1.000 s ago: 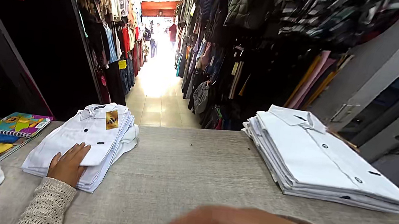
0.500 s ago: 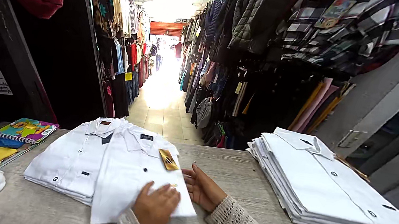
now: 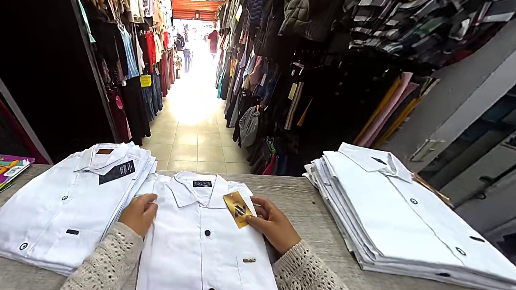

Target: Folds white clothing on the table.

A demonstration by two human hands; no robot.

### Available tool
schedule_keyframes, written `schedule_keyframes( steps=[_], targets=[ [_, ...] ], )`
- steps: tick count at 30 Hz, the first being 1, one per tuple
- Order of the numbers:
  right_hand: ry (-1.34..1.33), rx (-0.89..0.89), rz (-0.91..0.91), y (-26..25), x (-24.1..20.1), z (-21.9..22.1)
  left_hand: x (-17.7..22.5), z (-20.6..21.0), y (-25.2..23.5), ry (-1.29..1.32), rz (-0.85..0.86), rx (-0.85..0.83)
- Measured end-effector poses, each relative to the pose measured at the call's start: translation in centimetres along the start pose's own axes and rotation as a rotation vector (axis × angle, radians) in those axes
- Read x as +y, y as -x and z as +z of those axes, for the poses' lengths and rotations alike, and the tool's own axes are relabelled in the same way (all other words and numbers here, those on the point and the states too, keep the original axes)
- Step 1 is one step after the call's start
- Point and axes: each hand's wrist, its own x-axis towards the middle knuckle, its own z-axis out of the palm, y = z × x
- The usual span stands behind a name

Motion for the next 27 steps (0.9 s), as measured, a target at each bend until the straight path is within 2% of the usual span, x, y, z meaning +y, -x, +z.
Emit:
schedule_keyframes(
  steps=[3,6,10,12,15,21,25,27],
  targets=[
    [-0.011,0.003,0.02,-0.3,0.0,-0.2,0.1,0.1,-0.6,0.164,-0.118,0.039],
    [-0.023,0.013,-0.009,-0.8,0.4,-0.2,-0.1,0.3,-0.9,0.176,-0.101,0.039],
    [0.092,0.056,-0.119,-1.6,0.9,0.4,-0.8,0.1,-1.6,0.052,-0.098,0.069],
    [0.134,0.081,-0.15,-1.6,0.9,0.9,-0.2,0.1,-1.8,-0.059,-0.12,0.048],
    [0.151,0.116,-0.176,-1.7,0.6,1.3,0.5,0.5,-2.5,-0.092,-0.139,0.053],
    [0.127,0.083,-0.241,-2.1,0.7,1.4,0.1,1.1,-2.9,0.002,-0.087,0.121],
    [0.027,0.075,-0.199,-1.8,0.3,1.7,0.6,1.1,-2.4,0.189,-0.127,0.118],
    [0.028,0.039,-0.176,-1.7,-0.2,1.6,0.7,0.7,-2.2,0.195,-0.154,0.104]
  ],
)
